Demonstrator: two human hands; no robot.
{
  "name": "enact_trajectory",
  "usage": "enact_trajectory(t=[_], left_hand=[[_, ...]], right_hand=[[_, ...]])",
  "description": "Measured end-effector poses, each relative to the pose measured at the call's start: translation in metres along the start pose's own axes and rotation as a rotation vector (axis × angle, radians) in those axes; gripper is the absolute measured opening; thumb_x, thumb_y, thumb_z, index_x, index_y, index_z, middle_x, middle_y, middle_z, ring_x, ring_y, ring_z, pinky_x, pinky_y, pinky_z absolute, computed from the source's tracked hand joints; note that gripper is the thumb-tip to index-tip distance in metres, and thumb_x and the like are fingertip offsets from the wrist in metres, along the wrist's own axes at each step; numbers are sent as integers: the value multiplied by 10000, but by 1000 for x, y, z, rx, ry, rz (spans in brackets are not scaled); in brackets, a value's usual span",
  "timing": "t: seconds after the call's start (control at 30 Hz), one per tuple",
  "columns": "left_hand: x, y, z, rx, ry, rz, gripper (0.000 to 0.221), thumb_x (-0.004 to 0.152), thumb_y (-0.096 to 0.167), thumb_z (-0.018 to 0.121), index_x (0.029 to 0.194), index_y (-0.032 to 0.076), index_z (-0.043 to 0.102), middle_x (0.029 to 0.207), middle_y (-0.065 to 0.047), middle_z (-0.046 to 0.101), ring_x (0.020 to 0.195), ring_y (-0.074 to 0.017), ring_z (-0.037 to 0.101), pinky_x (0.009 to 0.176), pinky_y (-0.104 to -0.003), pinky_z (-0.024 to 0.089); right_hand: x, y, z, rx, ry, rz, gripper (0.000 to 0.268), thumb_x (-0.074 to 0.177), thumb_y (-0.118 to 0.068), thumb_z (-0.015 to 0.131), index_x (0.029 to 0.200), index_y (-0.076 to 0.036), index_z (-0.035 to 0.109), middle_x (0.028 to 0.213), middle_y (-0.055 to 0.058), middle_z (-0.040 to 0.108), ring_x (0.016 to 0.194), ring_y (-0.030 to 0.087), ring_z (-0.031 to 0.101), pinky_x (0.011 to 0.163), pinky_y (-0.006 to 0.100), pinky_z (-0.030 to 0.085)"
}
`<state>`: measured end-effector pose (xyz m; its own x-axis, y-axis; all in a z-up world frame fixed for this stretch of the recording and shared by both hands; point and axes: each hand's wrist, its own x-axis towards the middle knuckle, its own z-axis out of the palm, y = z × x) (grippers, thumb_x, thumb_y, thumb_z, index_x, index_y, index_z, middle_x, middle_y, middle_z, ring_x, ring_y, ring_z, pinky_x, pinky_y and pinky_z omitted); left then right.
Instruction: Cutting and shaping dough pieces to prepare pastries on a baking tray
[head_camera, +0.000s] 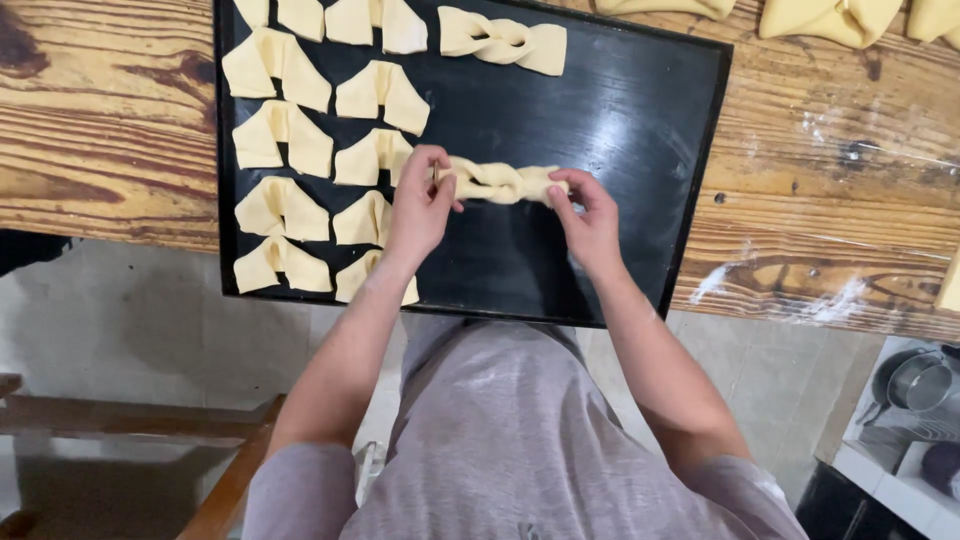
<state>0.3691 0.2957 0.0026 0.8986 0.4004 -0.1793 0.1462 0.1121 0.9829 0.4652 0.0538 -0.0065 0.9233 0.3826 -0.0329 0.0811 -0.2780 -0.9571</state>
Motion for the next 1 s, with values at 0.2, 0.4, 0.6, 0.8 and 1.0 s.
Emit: enact_trajectory(t=[0.2, 0.4, 0.6, 0.8, 1.0], left_hand=[[97, 28, 0, 487, 22, 110, 189, 926, -37, 631, 996, 122, 705, 925, -6, 660, 577, -89, 406, 582, -285, 410], [126, -9, -3, 871, -36, 404, 293, 920, -38, 728, 1207, -26, 670, 1318, -116, 511, 1022, -342, 680, 903, -442, 554], [123, -14, -14, 1366, -50, 652, 367, 915, 250, 838, 1233, 94, 738, 1211, -22, 719, 944, -273, 574, 785, -411, 434], [116, 68, -55, 618, 190, 497, 212, 1060, 38, 547, 1221, 43, 685, 1129, -110, 643, 891, -215, 606, 789, -323, 520], [17, 38, -92, 547, 103, 222, 140, 1192, -19, 545, 1206, -67, 675, 1087, -187, 686, 999, -231, 662, 943, -327, 548]], right_hand=[[89, 18, 18, 102, -11, -10, 158, 1026, -85, 670, 1183, -100, 652, 1128, 24, 674, 935, 85, 624, 825, 217, 523], [113, 9, 18, -398, 21, -259, 183, 972, -62, 716, 1146, -120, 707, 1074, 38, 644, 794, 182, 595, 782, 309, 516], [111, 20, 7, -903, 112, -423, 118, 995, -349, 764, 1101, -298, 768, 1301, -13, 618, 1129, 306, 560, 779, 463, 450], [74, -55, -80, -299, 225, -285, 180, 1070, -134, 611, 1237, -109, 672, 1243, 93, 635, 1170, 218, 606, 837, 313, 494], [-66, 50, -217, -454, 614, 127, 237, 1016, -131, 641, 1252, -117, 647, 1190, 58, 705, 1031, 164, 680, 771, 269, 535]])
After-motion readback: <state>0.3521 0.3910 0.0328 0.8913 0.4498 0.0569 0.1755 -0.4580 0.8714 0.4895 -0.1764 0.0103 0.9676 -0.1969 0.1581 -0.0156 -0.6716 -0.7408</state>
